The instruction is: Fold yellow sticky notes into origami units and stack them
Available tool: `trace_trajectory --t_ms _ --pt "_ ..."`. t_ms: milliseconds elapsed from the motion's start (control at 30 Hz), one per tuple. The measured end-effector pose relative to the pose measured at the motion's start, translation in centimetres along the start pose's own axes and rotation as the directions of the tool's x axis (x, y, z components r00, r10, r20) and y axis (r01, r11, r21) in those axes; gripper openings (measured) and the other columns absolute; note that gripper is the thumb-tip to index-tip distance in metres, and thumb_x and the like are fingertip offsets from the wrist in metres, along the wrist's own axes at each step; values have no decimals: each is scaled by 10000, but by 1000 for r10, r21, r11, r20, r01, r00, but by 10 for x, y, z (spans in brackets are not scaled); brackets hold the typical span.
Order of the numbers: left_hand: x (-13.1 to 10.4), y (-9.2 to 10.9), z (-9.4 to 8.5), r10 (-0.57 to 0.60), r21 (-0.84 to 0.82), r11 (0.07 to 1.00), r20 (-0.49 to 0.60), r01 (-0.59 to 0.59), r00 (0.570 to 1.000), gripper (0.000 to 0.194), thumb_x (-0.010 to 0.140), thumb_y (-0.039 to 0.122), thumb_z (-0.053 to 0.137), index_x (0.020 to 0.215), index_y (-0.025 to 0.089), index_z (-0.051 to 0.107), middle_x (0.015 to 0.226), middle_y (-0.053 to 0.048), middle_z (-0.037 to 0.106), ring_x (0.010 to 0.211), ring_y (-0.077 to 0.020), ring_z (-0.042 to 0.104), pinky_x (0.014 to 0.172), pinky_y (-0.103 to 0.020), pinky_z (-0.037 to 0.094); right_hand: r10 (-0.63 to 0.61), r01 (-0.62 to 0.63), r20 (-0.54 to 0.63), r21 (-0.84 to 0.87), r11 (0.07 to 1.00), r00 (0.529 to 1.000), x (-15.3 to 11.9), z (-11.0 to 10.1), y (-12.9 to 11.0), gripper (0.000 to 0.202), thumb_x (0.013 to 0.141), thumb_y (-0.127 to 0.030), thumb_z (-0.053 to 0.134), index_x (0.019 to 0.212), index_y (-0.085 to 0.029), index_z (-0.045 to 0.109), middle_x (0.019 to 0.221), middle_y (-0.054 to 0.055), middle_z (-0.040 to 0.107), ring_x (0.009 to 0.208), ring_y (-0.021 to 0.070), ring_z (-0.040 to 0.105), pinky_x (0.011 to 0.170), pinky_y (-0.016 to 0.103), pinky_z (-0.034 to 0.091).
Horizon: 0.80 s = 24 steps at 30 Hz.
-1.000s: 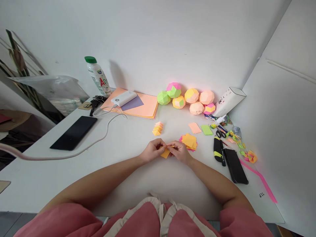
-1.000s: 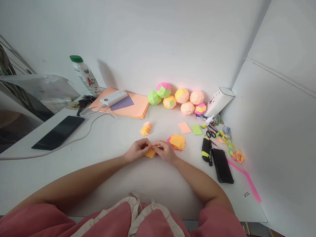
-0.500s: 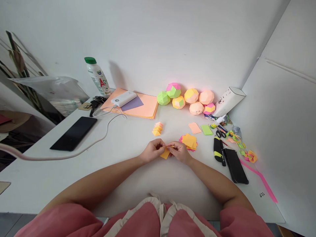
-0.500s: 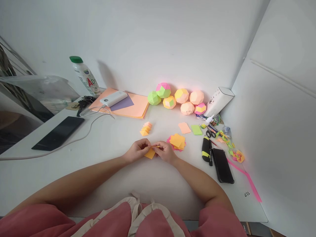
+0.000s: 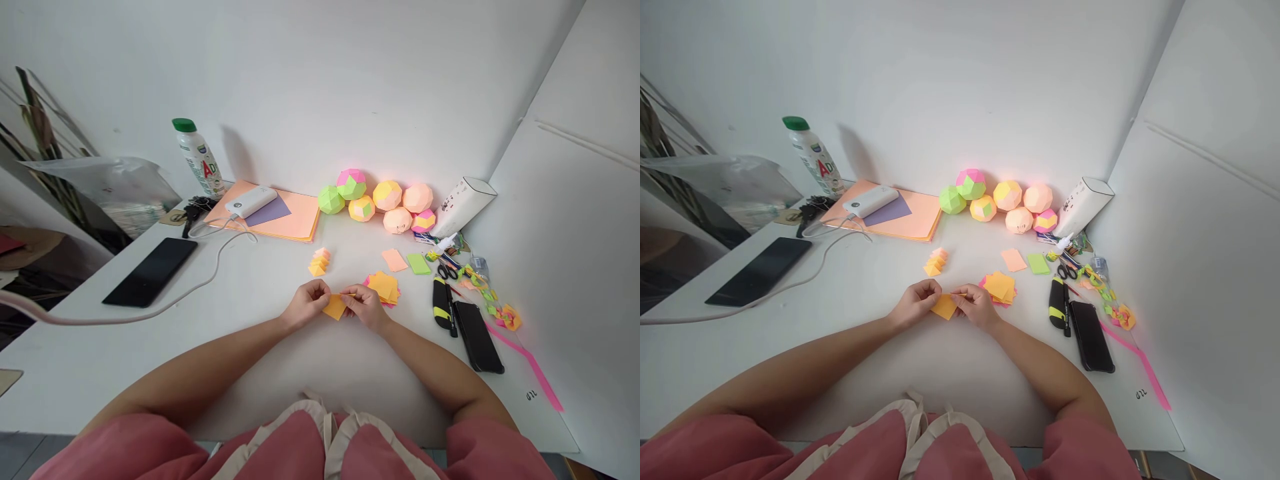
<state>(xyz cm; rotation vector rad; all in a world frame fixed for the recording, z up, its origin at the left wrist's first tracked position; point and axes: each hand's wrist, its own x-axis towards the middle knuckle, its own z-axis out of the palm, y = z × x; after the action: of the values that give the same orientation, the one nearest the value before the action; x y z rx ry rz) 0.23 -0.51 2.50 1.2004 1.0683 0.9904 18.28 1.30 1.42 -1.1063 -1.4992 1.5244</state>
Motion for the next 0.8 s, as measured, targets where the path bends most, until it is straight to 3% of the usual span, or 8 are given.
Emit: trace_trajectory --t_ms 267,367,467,800 --pt "1 -5 -2 11 -93 996 -29 -14 1000 164 772 311 503 721 175 425 667 23 458 568 -89 459 524 -217 384 3 -3 -20 6 1000 1000 1 -1 -1 264 732 -402 642 842 -166 602 625 -8 618 491 112 578 477 239 462" --pt "2 -6 -1 38 -110 993 26 -35 999 167 781 331 519 811 179 456 748 5 509 628 -101 500 569 -229 418 2 -2 -5 2 1000 1000 0 -1 -1 253 737 -398 638 836 -168 601 621 -9 609 493 107 572 483 237 469" --pt "3 -6 1 41 -64 997 83 -36 996 198 771 348 549 843 172 491 773 -7 536 667 -112 527 601 -237 432 1 -1 1 -22 1000 1000 0 -1 -1 243 742 -397 631 829 -172 601 621 -10 599 500 106 569 482 235 472" --pt "3 -6 2 43 54 997 66 -46 997 168 760 326 545 743 164 503 660 27 493 554 -76 451 512 -199 374 -33 37 38 -110 993 999 -3 2 -6 163 776 -335 571 794 -172 571 634 -13 590 525 100 566 481 220 450"
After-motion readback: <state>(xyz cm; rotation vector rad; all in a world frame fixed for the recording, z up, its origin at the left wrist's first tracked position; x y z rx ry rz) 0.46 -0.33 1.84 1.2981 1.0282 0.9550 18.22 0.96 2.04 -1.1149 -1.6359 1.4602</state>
